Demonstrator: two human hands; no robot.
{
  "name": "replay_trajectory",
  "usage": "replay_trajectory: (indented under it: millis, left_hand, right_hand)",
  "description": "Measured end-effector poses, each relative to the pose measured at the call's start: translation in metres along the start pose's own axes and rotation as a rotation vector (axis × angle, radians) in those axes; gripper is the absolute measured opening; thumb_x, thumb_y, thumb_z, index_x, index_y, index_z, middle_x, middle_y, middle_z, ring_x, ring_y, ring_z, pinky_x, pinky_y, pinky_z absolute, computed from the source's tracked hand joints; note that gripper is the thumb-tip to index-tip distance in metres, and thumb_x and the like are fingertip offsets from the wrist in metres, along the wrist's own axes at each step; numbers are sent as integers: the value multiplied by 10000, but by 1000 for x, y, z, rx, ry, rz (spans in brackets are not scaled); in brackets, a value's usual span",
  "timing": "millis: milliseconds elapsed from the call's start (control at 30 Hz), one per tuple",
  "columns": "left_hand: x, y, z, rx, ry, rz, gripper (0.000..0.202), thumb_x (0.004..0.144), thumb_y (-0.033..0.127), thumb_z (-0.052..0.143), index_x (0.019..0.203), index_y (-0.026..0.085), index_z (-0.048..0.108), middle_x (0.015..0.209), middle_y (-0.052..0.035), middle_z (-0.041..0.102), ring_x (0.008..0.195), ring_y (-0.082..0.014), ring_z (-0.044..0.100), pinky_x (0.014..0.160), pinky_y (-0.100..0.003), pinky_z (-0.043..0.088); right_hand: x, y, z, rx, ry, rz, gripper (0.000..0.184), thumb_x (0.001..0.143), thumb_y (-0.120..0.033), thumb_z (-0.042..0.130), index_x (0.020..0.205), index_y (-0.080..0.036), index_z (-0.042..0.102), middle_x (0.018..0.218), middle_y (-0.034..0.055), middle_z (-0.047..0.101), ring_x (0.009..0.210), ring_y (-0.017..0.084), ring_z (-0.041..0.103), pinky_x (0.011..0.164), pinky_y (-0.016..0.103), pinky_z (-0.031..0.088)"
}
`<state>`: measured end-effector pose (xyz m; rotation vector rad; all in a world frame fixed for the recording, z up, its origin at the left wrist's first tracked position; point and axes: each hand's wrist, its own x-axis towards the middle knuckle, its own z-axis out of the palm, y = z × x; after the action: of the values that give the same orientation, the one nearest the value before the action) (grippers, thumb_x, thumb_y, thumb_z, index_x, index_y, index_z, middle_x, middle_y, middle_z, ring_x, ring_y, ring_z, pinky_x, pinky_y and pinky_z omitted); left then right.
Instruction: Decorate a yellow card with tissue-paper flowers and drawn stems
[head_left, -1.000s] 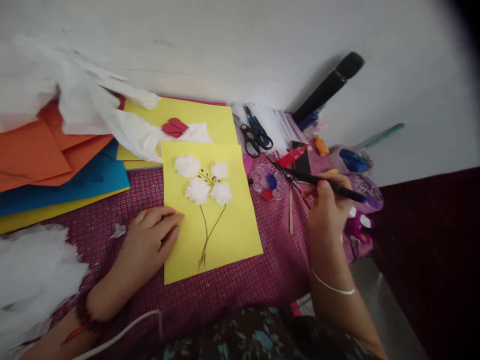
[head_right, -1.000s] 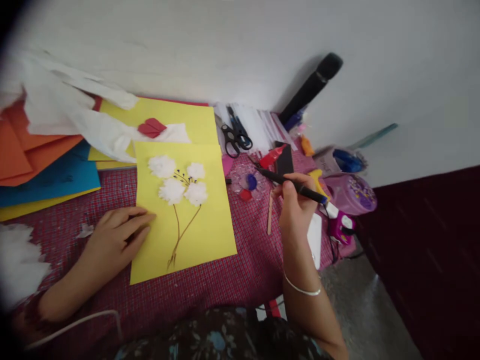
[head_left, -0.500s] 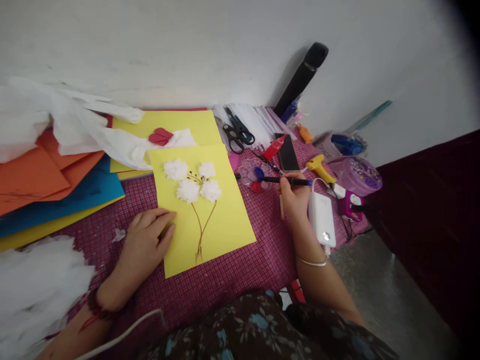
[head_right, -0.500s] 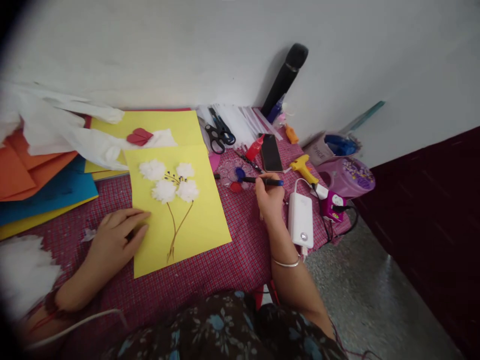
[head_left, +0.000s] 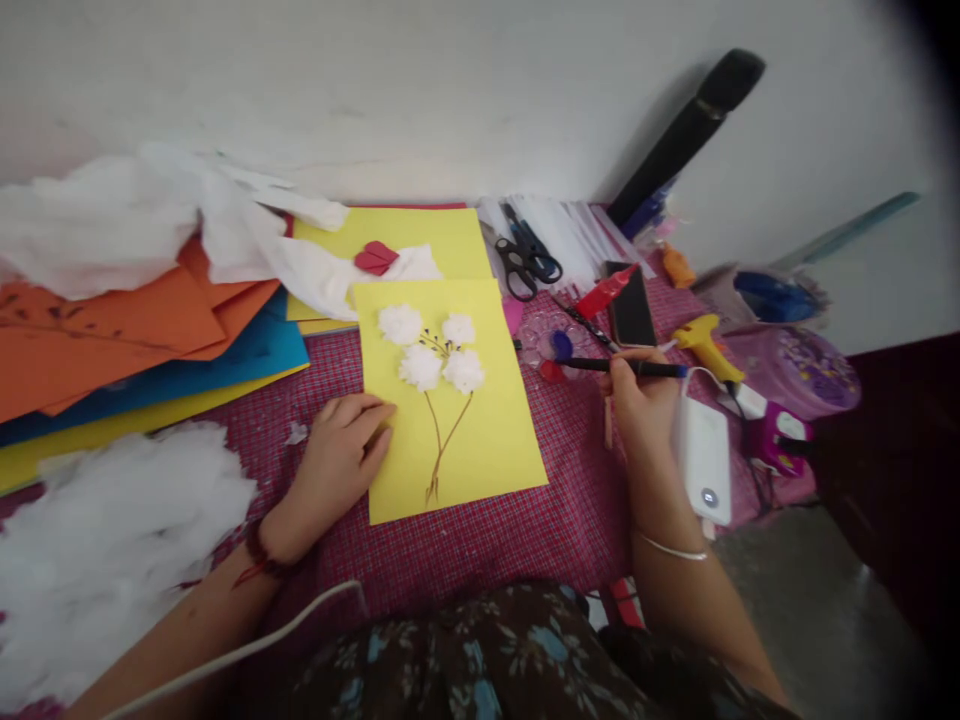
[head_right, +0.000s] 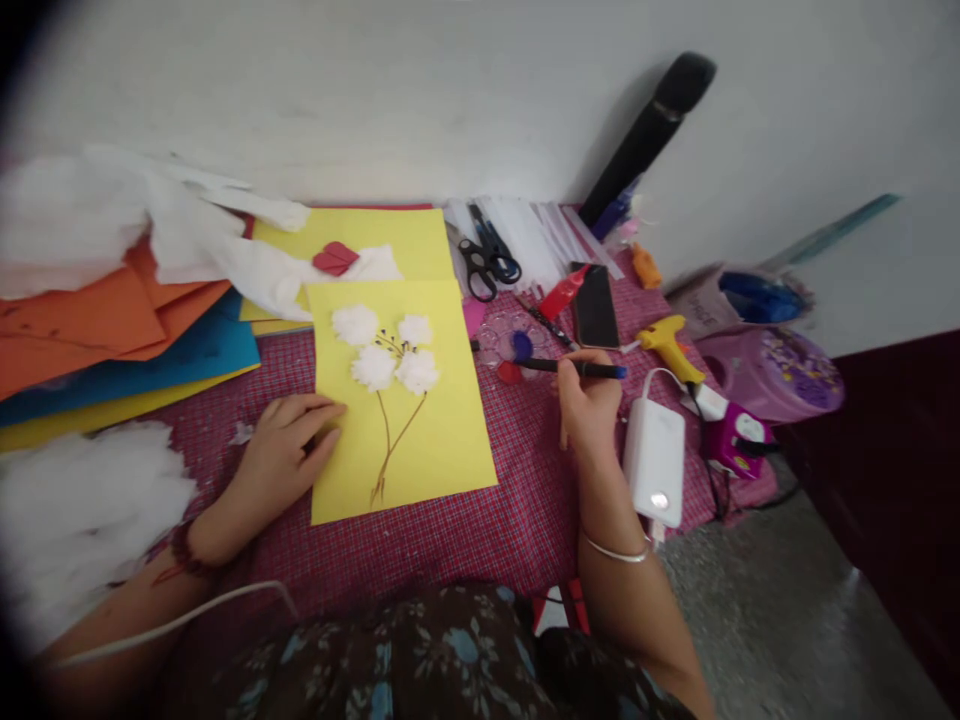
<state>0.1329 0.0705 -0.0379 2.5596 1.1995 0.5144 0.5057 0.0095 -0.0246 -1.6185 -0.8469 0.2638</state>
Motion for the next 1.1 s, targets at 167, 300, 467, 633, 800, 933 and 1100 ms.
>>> replay_trajectory:
  millis: [167, 300, 467, 633, 800, 933, 1100]
  left_hand:
    - [0, 3, -2, -32, -19, -15, 276, 961, 231, 474, 1141, 147, 665, 1143, -120, 629, 1077, -269, 545, 952, -446, 465]
    - [-1, 3, -1, -50, -7, 4, 273, 960, 209, 487, 1139, 140, 681, 1127, -115, 628, 1063, -259, 544, 934, -427, 462]
    - [-1, 2, 0, -52, 10, 32, 263, 971, 213, 486, 1115, 180, 703, 1099, -99, 616, 1038, -245, 538, 907, -417, 466]
    - [-2, 1, 0, -45, 7, 27, 256, 974, 227, 485, 1122, 211, 693, 1110, -89, 612, 1046, -245, 533, 912, -430, 469]
    - [-2, 0, 1, -53, 9, 30, 264, 972, 224, 477, 1124, 207, 692, 1111, -91, 610, 1048, -246, 534, 910, -427, 467]
    - [-2, 1, 1, -61, 9, 22, 258, 964, 222, 489, 1121, 218, 693, 1106, -87, 616, 1049, -247, 535, 914, -436, 465]
    - [-2, 1, 1, -54, 6, 24, 256, 967, 221, 490, 1126, 203, 690, 1112, -91, 614, 1061, -246, 535, 920, -423, 465]
  right_hand:
    - [-7, -15, -2, 82, 54, -40, 64, 794, -244, 635, 815, -185, 647, 550, -62, 565, 446, 103, 502, 468, 244, 397]
    - [-39, -42, -1, 203, -88, 23, 138, 849, -297, 627, 915, -200, 700, 609, -25, 634, 513, 131, 583, 513, 267, 453]
    - [-90, -50, 11, 128, -401, 82, 170, 839, -296, 689, 996, -237, 660, 737, -10, 697, 600, 144, 644, 574, 291, 525]
    - [-109, -38, 22, -80, -339, -79, 125, 840, -274, 682, 946, -214, 656, 728, 4, 682, 633, 154, 650, 587, 297, 523]
    - [-105, -37, 29, -126, -352, -210, 118, 838, -242, 673, 954, -229, 660, 752, 2, 686, 649, 152, 664, 606, 297, 528]
    - [-104, -33, 34, -133, -360, -216, 130, 843, -245, 665, 973, -237, 654, 777, 1, 688, 679, 157, 676, 643, 310, 540]
    - [-103, -31, 36, -158, -370, -230, 121, 841, -243, 666, 962, -239, 658, 779, 2, 693, 684, 157, 669, 648, 311, 540]
